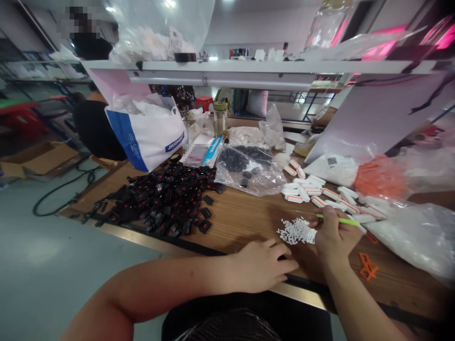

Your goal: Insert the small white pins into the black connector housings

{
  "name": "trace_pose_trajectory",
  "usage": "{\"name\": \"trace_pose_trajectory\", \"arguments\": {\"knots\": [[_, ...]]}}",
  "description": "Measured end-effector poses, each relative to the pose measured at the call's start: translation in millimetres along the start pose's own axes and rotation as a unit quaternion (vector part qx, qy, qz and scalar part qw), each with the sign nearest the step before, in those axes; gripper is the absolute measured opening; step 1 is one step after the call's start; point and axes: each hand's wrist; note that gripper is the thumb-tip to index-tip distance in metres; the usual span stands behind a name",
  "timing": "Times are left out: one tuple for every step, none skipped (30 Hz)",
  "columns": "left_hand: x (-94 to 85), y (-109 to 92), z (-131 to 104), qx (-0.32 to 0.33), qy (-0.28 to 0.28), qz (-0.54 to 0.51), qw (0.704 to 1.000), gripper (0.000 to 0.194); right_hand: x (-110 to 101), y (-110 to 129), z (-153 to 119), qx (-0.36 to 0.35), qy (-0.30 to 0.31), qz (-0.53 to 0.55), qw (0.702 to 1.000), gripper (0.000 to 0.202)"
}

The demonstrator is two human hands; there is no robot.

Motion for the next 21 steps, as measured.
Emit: {"name": "trace_pose_trajectory", "arguments": {"knots": [[5.1, -2.6, 2.6, -0.004, 0.007, 0.022, 1.0, 0.024, -0.2, -0.1, -0.4, 0.0, 0.0, 0.0, 1.0, 0.042], [9.4, -4.1, 4.1, -0.008, 0.014, 0.039, 0.999, 0.02, -0.2, -0.4, -1.2, 0.001, 0.003, 0.002, 1.0, 0.042], [12.3, -4.6, 4.2, -0.014, 0.019, 0.049, 0.998, 0.016, 0.0, -0.9, -2.2, 0.001, 0.009, 0.004, 1.0, 0.042], [13.2, -3.9, 2.8, -0.022, 0.025, 0.056, 0.998, 0.014, 0.4, -1.3, -3.5, 0.001, 0.017, 0.008, 1.0, 0.041], [11.7, -1.7, -0.3, -0.031, 0.028, 0.061, 0.997, 0.013, 1.1, -1.5, -4.9, 0.002, 0.024, 0.013, 1.0, 0.041], [7.5, 2.3, -5.4, -0.042, 0.031, 0.066, 0.996, 0.014, 1.7, -1.2, -6.1, 0.004, 0.03, 0.017, 0.999, 0.041], [0.6, 8.8, -12.6, -0.059, 0.035, 0.075, 0.995, 0.013, 1.9, -0.2, -7.0, 0.007, 0.033, 0.021, 0.999, 0.041], [-8.8, 17.9, -22.2, -0.077, 0.037, 0.088, 0.992, 0.01, 1.5, 1.8, -7.1, 0.01, 0.033, 0.025, 0.999, 0.041], [-20.3, 30.0, -34.4, -0.114, 0.03, 0.107, 0.987, 0.009, 0.0, 4.8, -6.3, 0.012, 0.029, 0.031, 0.999, 0.04], [-33.2, 44.9, -48.9, -0.155, 0.017, 0.13, 0.979, 0.012, -3.0, 8.7, -4.2, 0.01, 0.021, 0.035, 0.999, 0.04], [-46.8, 62.1, -65.2, -0.202, -0.006, 0.157, 0.967, 0.015, -7.7, 13.2, -0.7, 0.005, 0.014, 0.036, 0.999, 0.04], [-60.3, 80.6, -82.7, -0.251, -0.03, 0.184, 0.95, 0.017, -14.5, 17.5, 4.2, -0.004, 0.014, 0.031, 0.999, 0.039], [-72.9, 99.6, -100.1, -0.291, -0.045, 0.214, 0.931, 0.018, -23.2, 21.1, 10.3, -0.015, 0.014, 0.014, 1.0, 0.039], [-84.2, 117.6, -116.4, -0.319, -0.048, 0.241, 0.915, 0.02, -33.5, 23.1, 17.4, -0.025, 0.026, -0.018, 0.999, 0.039], [-93.7, 133.6, -130.3, -0.34, -0.051, 0.263, 0.901, 0.021, -44.9, 23.1, 25.2, -0.033, 0.038, -0.064, 0.997, 0.038], [-101.2, 146.6, -140.6, -0.355, -0.057, 0.28, 0.89, 0.023, -56.8, 20.5, 33.1, -0.035, 0.03, -0.125, 0.991, 0.037], [-106.6, 156.1, -146.6, -0.364, -0.07, 0.29, 0.882, 0.025, -68.4, 15.4, 40.7, -0.028, 0.034, -0.184, 0.982, 0.034], [-110.0, 161.9, -147.7, -0.365, -0.087, 0.288, 0.881, 0.028, -79.0, 8.2, 47.8, -0.03, 0.02, -0.232, 0.972, 0.031], [-111.4, 164.4, -143.7, -0.362, -0.11, 0.277, 0.883, 0.028, -88.1, -0.6, 54.0, -0.036, 0.029, -0.283, 0.958, 0.027], [-111.1, 164.4, -134.9, -0.356, -0.131, 0.261, 0.888, 0.027, -95.2, -10.3, 59.1, -0.046, 0.036, -0.313, 0.948, 0.023], [-109.3, 162.7, -121.9, -0.341, -0.136, 0.239, 0.899, 0.026, -100.4, -20.0, 63.1, -0.05, 0.031, -0.314, 0.948, 0.02]]}}
Point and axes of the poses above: each hand's wrist, its own z-axis towards the middle knuckle, its own x-axis out of the palm, y = z × x, and after that the axes turned 3 degrees about z, right-handed
